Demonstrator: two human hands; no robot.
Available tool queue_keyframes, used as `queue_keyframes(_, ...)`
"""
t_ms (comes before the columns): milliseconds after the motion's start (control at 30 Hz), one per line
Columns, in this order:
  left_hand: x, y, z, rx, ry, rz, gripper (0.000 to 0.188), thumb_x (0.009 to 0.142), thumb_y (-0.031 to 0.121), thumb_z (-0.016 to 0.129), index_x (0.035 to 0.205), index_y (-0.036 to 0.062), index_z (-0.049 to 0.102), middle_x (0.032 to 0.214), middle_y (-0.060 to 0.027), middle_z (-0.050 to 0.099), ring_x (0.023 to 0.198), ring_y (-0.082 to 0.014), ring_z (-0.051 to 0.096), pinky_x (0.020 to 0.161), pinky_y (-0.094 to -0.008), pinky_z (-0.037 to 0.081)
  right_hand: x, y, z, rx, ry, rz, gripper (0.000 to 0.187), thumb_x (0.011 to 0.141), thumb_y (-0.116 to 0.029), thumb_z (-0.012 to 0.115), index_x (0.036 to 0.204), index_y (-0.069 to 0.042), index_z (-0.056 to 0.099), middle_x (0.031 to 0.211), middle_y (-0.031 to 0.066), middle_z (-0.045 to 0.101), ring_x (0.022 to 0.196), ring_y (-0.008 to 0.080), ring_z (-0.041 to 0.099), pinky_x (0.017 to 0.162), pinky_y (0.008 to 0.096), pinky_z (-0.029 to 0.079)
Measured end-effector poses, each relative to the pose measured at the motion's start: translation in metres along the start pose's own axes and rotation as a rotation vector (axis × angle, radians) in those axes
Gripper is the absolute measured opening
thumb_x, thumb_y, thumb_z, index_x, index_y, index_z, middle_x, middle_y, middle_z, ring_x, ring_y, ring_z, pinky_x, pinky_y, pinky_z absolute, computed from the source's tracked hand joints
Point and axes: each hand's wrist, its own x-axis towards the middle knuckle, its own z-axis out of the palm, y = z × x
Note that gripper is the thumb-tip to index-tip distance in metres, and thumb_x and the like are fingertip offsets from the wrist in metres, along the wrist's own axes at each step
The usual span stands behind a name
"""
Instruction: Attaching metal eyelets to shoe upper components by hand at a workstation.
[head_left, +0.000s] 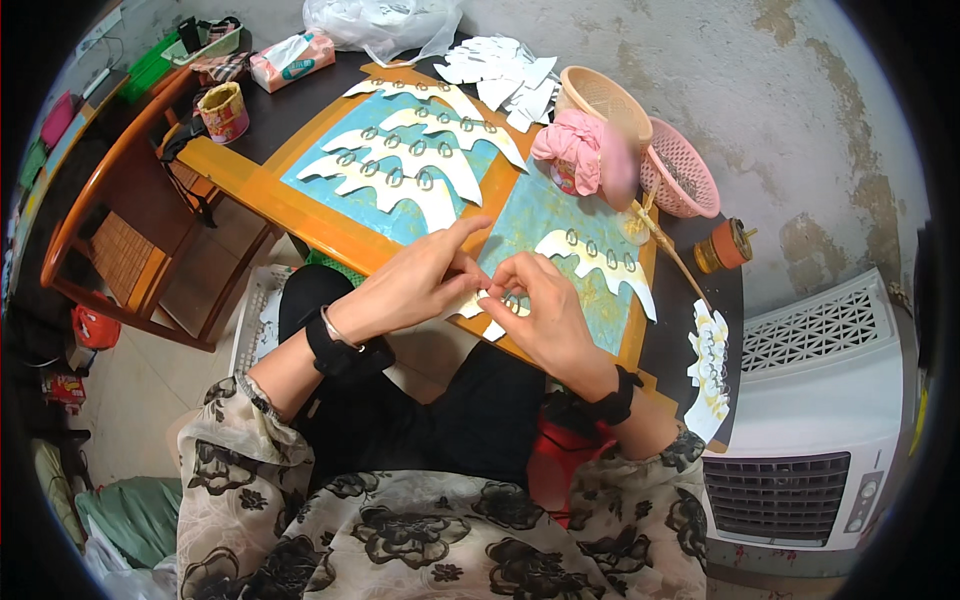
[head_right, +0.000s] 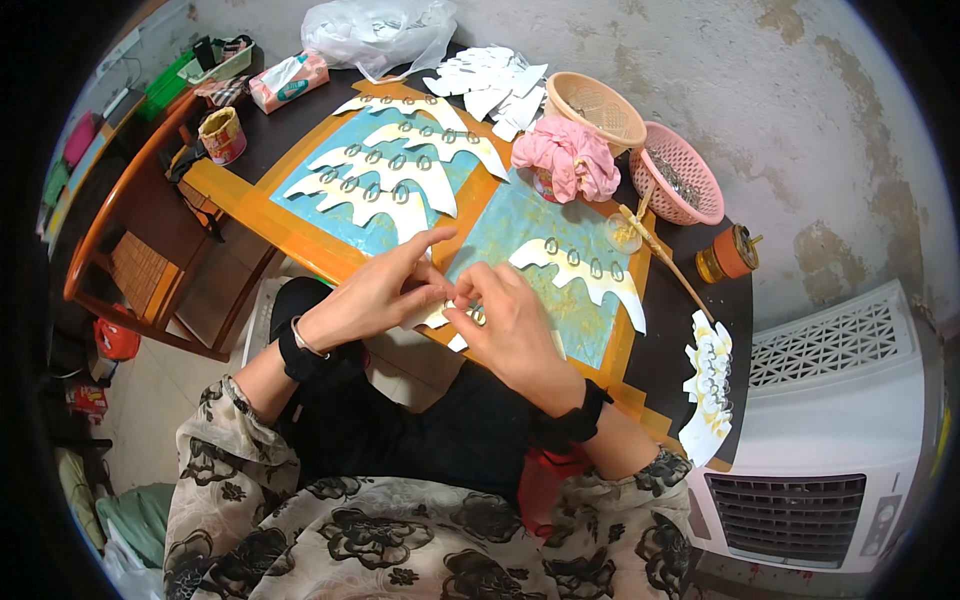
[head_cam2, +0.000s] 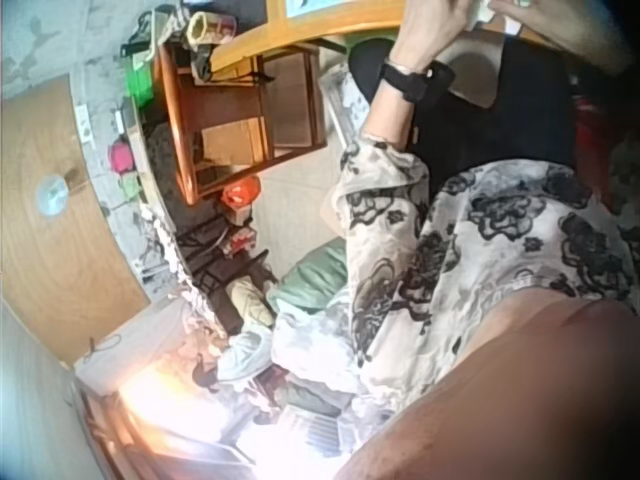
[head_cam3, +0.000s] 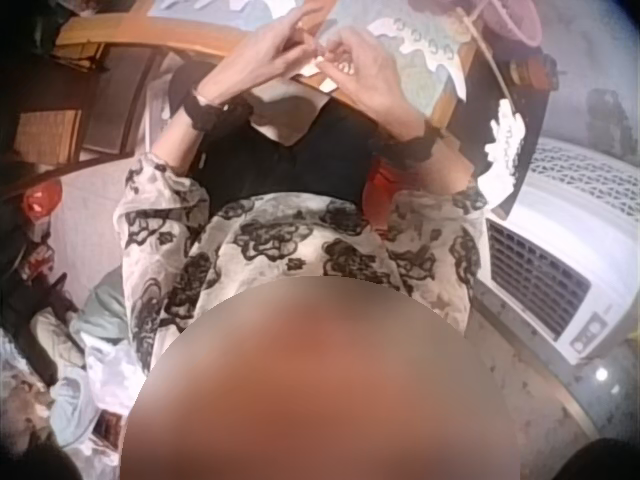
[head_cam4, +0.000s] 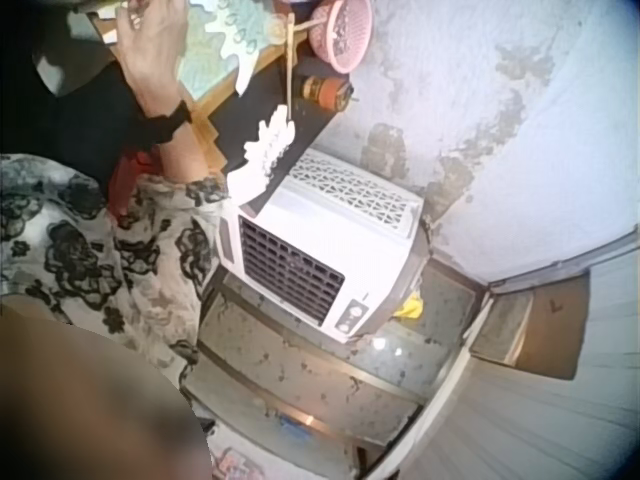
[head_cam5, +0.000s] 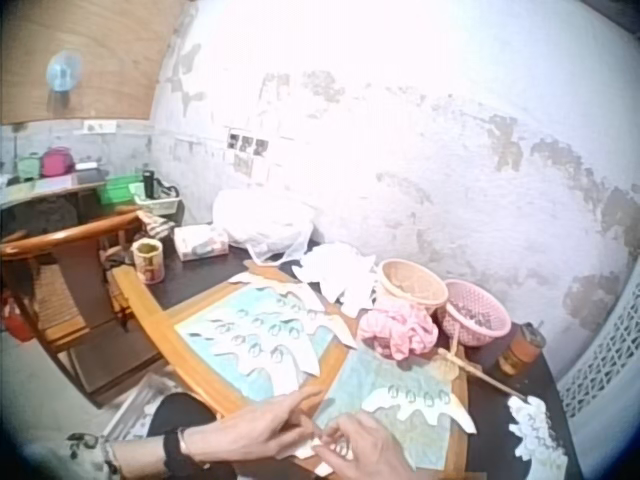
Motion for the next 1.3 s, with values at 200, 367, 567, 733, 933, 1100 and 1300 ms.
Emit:
queue_keyframes(200,0.008,0.002,-0.006,-0.041,-0.069,-0.07,0.07,0.103,0.011,0.07,0.163,0.0036,0.034,0.098,-0.0104,0.078,0.087,-0.0177,0.071,0.087,-0.0334,0.055,0.007,-0.016,0.006,-0.146,0.042,0.154,0.03,0.087,-0.004,0.076,0.11,-0.008,0.056,0.09,0.0076,0.068,0.09,0.0329,0.064,0.083,0.0473,0.048)
queue_keyframes(367,0.009,-0.008,-0.008,-0.083,-0.063,-0.052,0.073,0.101,0.01,0.072,0.163,0.0031,0.034,0.098,-0.0113,0.079,0.085,-0.0173,0.071,0.085,-0.0334,0.056,0.008,-0.025,0.017,-0.326,0.111,0.086,0.03,0.087,0.0,0.073,0.111,-0.009,0.056,0.089,0.0072,0.065,0.089,0.0318,0.064,0.082,0.0463,0.045)
queue_keyframes(567,0.009,0.004,-0.011,-0.084,-0.084,-0.058,0.077,0.095,0.001,0.075,0.162,0.0073,0.039,0.096,-0.0087,0.079,0.078,-0.0171,0.07,0.079,-0.0329,0.056,0.0,-0.019,0.022,-0.237,0.186,0.026,0.028,0.086,0.002,0.071,0.107,-0.009,0.057,0.09,0.0089,0.061,0.091,0.0319,0.062,0.081,0.0458,0.044)
queue_keyframes(733,0.004,0.003,-0.01,0.042,-0.072,0.048,0.08,0.089,-0.001,0.077,0.16,0.0098,0.043,0.096,-0.008,0.079,0.08,-0.0195,0.073,0.077,-0.0333,0.056,-0.011,-0.01,0.022,0.042,0.182,0.005,0.025,0.083,0.005,0.072,0.101,-0.006,0.057,0.096,0.0111,0.06,0.092,0.0346,0.059,0.082,0.0465,0.047)
queue_keyframes(933,0.006,-0.006,-0.005,0.138,-0.022,0.141,0.087,0.088,0.0,0.078,0.164,0.0115,0.036,0.096,-0.0074,0.077,0.084,-0.0231,0.073,0.079,-0.036,0.057,-0.012,-0.012,0.022,-0.103,0.169,0.06,0.022,0.086,0.002,0.07,0.105,-0.006,0.063,0.095,0.0112,0.063,0.093,0.0345,0.059,0.084,0.0473,0.048)
queue_keyframes(1100,0.003,0.002,-0.005,0.033,-0.05,-0.003,0.093,0.089,-0.001,0.077,0.167,0.0126,0.027,0.098,-0.0071,0.076,0.086,-0.0212,0.073,0.081,-0.0349,0.058,-0.012,-0.027,0.026,-0.258,0.203,0.053,0.018,0.087,0.002,0.069,0.104,-0.005,0.065,0.095,0.012,0.066,0.095,0.0346,0.06,0.086,0.0476,0.047)
queue_keyframes(1300,0.005,-0.002,0.0,-0.027,-0.051,-0.034,0.094,0.09,-0.003,0.074,0.168,0.0109,0.024,0.101,-0.008,0.076,0.088,-0.0195,0.072,0.083,-0.0336,0.058,-0.018,-0.031,0.035,-0.351,0.254,0.069,0.018,0.087,0.001,0.07,0.103,-0.004,0.066,0.097,0.0123,0.066,0.097,0.0351,0.059,0.088,0.047,0.045)
